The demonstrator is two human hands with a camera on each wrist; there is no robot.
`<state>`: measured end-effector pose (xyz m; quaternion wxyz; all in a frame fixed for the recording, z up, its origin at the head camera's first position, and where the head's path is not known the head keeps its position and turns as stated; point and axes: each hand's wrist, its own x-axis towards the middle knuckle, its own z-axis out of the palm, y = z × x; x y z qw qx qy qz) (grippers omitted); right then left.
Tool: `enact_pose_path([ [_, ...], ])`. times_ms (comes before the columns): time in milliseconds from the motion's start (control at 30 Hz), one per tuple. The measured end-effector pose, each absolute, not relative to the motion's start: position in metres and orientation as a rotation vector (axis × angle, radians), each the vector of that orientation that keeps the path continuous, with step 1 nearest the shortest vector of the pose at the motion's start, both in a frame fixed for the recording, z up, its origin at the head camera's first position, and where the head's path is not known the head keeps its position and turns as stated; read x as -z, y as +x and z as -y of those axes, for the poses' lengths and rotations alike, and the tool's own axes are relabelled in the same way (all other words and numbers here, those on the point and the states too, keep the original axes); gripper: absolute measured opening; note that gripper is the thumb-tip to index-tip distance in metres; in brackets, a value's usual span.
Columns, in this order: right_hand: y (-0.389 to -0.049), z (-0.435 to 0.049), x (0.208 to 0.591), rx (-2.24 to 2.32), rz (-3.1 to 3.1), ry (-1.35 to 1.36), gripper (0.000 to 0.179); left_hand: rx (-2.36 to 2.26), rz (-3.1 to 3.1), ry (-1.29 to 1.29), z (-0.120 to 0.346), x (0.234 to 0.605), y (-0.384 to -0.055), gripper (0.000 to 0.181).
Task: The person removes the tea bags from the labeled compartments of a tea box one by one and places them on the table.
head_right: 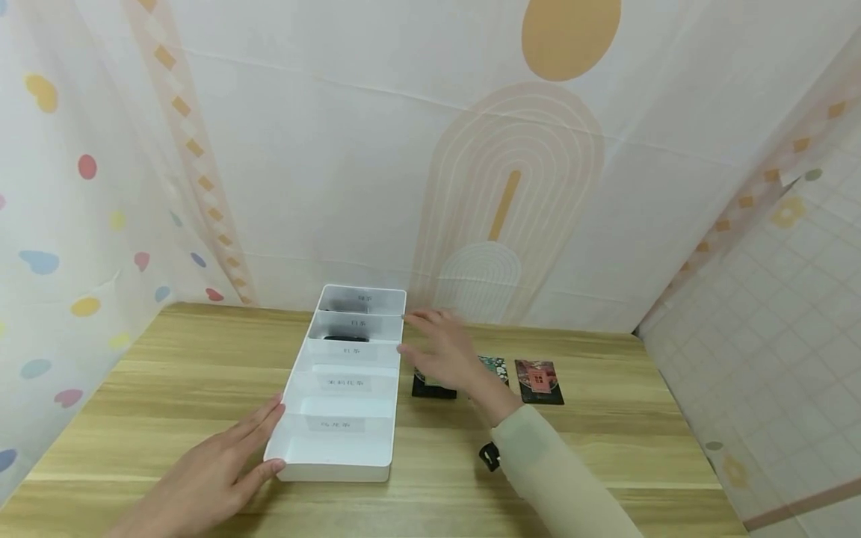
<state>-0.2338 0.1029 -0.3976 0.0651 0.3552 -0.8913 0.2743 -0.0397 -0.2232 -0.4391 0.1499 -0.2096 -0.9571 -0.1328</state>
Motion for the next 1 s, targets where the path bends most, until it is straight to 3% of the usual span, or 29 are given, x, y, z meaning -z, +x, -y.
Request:
enact_pose_path([
  [1000,-0.231,-0.016,0.416,-0.986,2.835,1.122,0.049,0.455,2.800,-0.573,0.223,0.433,-0.033,0.071],
])
